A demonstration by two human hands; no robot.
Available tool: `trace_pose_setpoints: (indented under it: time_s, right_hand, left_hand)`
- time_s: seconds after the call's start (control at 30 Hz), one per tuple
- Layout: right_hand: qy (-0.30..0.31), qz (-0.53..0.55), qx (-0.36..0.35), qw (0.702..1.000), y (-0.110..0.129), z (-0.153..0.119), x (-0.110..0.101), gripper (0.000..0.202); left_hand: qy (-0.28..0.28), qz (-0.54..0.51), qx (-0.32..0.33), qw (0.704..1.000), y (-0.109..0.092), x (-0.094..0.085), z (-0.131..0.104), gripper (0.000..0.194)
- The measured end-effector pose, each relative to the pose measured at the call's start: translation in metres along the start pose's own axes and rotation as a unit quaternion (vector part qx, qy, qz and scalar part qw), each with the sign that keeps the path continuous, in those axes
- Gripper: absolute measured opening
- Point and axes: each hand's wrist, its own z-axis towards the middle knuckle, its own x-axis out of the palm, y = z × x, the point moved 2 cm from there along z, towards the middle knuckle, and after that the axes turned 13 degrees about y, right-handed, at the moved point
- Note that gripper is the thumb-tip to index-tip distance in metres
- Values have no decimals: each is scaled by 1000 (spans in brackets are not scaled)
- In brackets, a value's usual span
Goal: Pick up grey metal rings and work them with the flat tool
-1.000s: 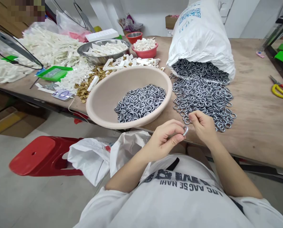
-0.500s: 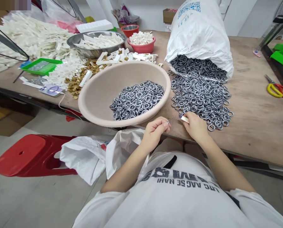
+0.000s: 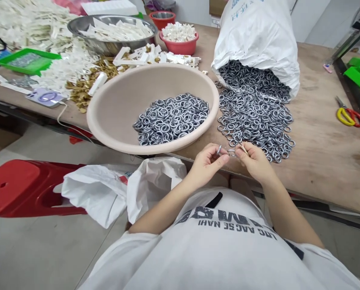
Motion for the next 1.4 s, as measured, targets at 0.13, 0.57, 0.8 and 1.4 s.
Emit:
trace_pose_setpoints:
  time_s: [0.13,0.57,0.8,1.4]
  right_hand:
    - [8,29,-30,999,14,-9,8,21]
    - [-34,-60,-57,996,19,-17,4,26]
    - [-49,31,-70,996,16,-20,10,25]
    - [-16,275,-8,961,5,-16,20,34]
  left_hand:
    - [7,-14,8,1000,-3,8,2,26]
    - [83,-146,-43,985,-3,13,2,35]
    - [114,-220,-65,967,-7,18,3,34]
    - [129,-210,-31,969,-4,24,0,29]
